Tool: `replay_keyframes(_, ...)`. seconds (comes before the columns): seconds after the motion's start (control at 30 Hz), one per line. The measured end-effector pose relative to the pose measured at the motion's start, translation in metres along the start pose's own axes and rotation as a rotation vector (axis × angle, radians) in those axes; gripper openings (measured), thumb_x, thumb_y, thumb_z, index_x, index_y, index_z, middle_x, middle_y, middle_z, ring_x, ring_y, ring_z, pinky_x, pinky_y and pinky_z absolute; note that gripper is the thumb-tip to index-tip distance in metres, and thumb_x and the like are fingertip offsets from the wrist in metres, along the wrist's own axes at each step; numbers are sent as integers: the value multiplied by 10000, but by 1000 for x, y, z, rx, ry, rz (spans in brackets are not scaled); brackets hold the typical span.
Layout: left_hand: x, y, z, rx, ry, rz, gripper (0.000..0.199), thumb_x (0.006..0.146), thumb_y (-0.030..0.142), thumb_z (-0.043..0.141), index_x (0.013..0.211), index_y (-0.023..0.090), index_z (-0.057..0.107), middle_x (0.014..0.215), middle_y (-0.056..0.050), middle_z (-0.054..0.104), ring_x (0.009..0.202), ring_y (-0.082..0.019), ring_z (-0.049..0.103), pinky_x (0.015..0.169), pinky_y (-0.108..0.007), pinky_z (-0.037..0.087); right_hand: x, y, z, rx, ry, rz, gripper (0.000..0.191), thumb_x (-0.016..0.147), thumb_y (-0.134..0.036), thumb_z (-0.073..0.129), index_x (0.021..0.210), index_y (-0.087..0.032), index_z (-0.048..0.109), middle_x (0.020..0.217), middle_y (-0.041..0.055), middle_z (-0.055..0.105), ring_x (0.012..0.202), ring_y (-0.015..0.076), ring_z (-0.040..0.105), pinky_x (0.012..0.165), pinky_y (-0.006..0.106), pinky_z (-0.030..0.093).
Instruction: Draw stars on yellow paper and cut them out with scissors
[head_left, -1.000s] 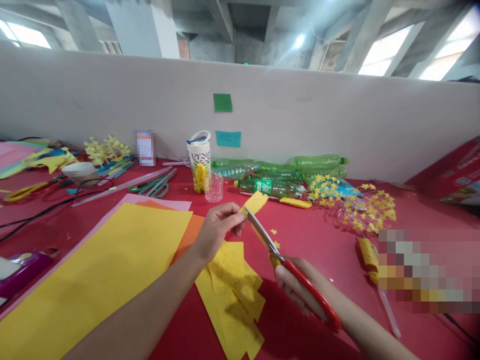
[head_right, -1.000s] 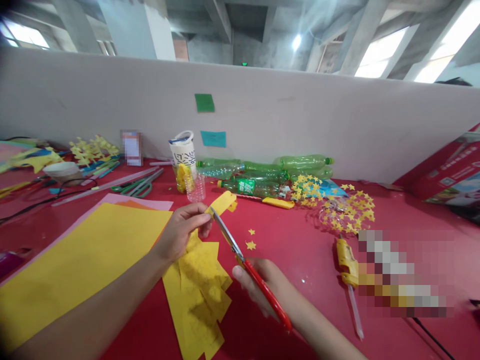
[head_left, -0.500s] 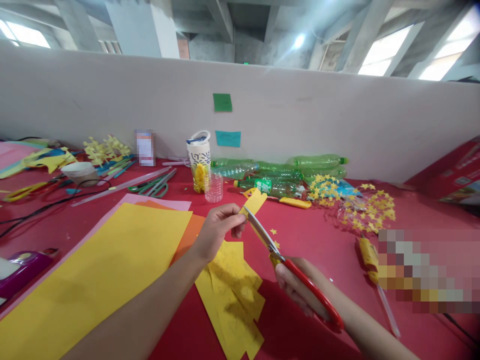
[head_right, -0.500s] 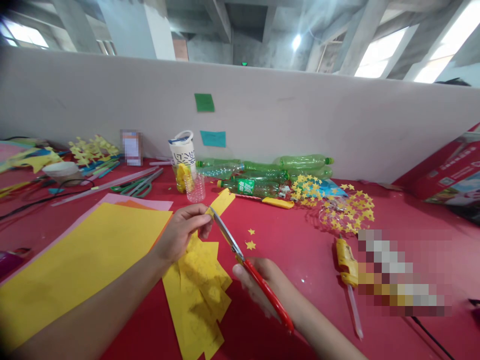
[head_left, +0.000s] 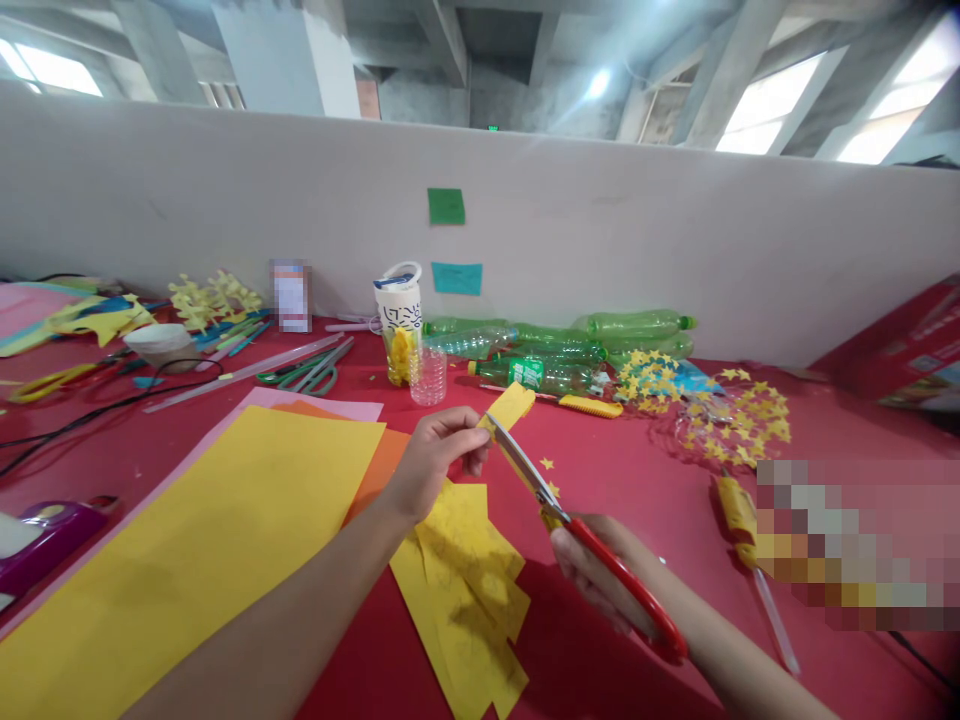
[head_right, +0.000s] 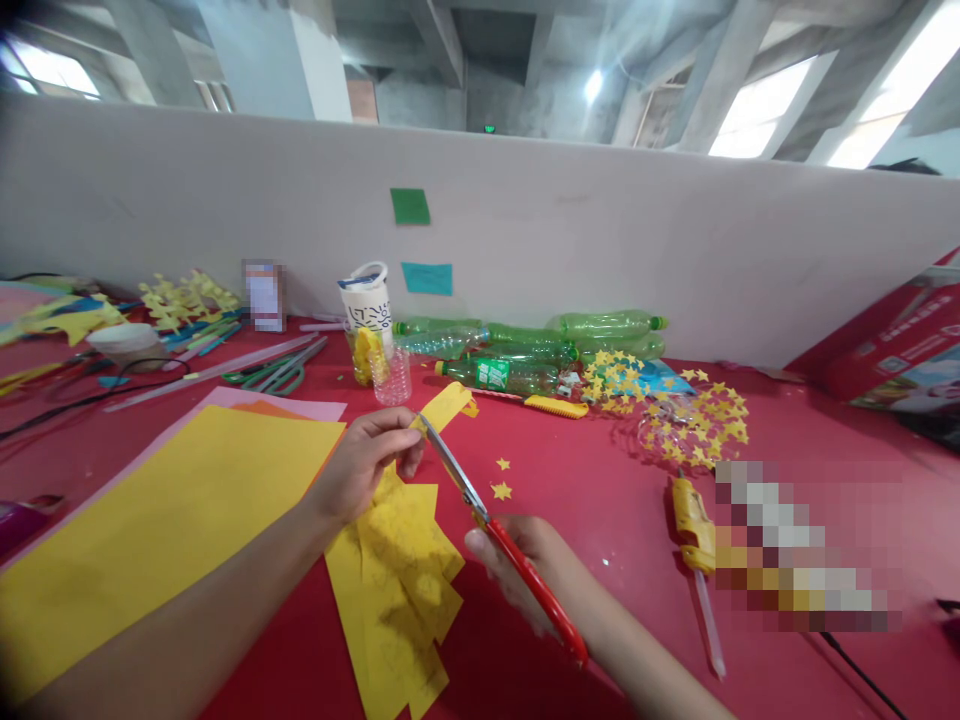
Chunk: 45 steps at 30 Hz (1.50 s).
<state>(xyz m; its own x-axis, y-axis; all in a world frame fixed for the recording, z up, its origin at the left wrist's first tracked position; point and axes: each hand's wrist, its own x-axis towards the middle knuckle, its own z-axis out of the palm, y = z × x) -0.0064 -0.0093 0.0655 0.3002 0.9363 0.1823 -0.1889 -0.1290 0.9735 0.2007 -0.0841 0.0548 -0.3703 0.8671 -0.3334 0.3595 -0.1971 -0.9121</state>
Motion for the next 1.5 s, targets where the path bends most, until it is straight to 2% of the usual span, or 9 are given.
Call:
replay_keyframes(0.27,1,-2,0,-34,50,8,162,776,224,555,626,167,578,545,22,533,491,-93,485,492,-217,391,-1,-7,1,1,0,34,449,790,-583,491,600,-195,367,410,-96,305,316,30,270,308,154,200)
replay_keyframes(0.57,3,-2,-2,-74,116,26,160,803,238,556,660,169,577,565,21,563,502,-92,510,509,-218,388,0,-5,1,-19,27,23,431,796,-563,501,614,-190,390,400,-95,321,309,31,294,308,151,228)
replay_keyframes(0.73,2,-1,1,-82,58,-25,172,805,255,545,660,167,577,589,9,577,517,-101,514,520,-227,383,2,-3,3,-7,64,-9,411,784,-525,550,606,-189,395,405,-91,328,320,29,270,317,161,211)
replay_keyframes(0.83,2,0,1,-103,86,-11,146,791,237,554,663,174,581,587,18,575,517,-100,514,521,-226,384,1,-4,3,-31,77,-6,399,798,-517,537,616,-187,402,398,-94,319,324,31,251,324,166,203)
replay_keyframes(0.97,4,0,-1,-122,115,23,112,793,218,554,698,183,603,613,23,588,524,-98,527,522,-226,390,1,-4,3,-70,47,-8,413,808,-542,511,628,-187,403,420,-89,317,321,40,296,323,168,216)
replay_keyframes(1.17,3,-2,-2,-106,83,45,153,817,207,535,676,172,586,594,18,577,515,-96,521,521,-227,390,1,3,2,-33,12,-29,444,828,-587,448,643,-186,409,433,-78,354,330,44,331,334,164,254)
replay_keyframes(1.3,2,-3,-1,-89,66,46,163,827,192,520,678,170,581,590,21,576,514,-92,522,525,-223,393,0,7,2,-45,6,2,446,834,-608,423,684,-188,419,443,-79,370,332,44,332,327,157,240)
replay_keyframes(1.5,3,-4,-3,-86,46,39,148,823,187,524,690,170,585,589,22,582,509,-91,525,509,-215,396,1,9,1,-54,-5,-27,438,845,-599,414,691,-189,420,458,-81,362,348,47,333,339,162,236)
